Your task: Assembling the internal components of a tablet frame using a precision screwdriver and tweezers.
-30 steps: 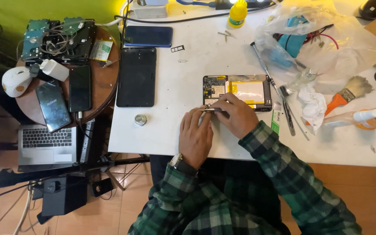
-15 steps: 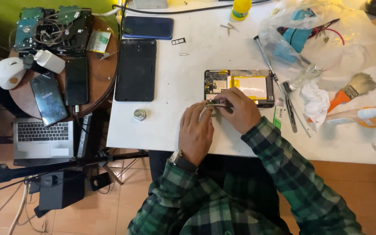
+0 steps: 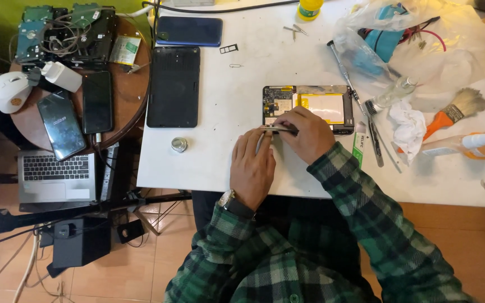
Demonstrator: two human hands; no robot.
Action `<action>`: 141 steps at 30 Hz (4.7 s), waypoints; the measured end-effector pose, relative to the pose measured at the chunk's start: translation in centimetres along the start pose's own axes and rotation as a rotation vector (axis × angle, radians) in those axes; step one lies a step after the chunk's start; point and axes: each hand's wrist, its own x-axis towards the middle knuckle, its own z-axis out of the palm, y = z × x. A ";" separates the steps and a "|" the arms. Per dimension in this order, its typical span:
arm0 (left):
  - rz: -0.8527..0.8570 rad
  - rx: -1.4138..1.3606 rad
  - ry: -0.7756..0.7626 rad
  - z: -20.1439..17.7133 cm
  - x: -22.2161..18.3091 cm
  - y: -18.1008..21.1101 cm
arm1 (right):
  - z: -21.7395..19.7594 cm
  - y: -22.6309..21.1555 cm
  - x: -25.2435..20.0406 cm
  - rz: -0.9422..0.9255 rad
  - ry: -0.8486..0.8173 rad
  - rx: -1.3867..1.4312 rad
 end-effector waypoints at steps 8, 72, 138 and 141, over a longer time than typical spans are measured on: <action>-0.020 -0.070 -0.011 0.8 -0.4 -0.7 | 0.0 -0.5 1.2 0.206 -0.090 -0.003; 0.067 -0.168 -0.220 1.6 5.0 -5.1 | -0.2 2.0 -1.5 -0.100 0.553 0.263; 0.085 -0.319 -0.021 1.9 1.1 -3.9 | 0.5 3.2 -3.0 -0.298 0.564 -0.382; 0.092 -0.333 -0.013 1.3 1.3 -3.9 | 0.3 2.2 -3.0 -0.274 0.536 -0.403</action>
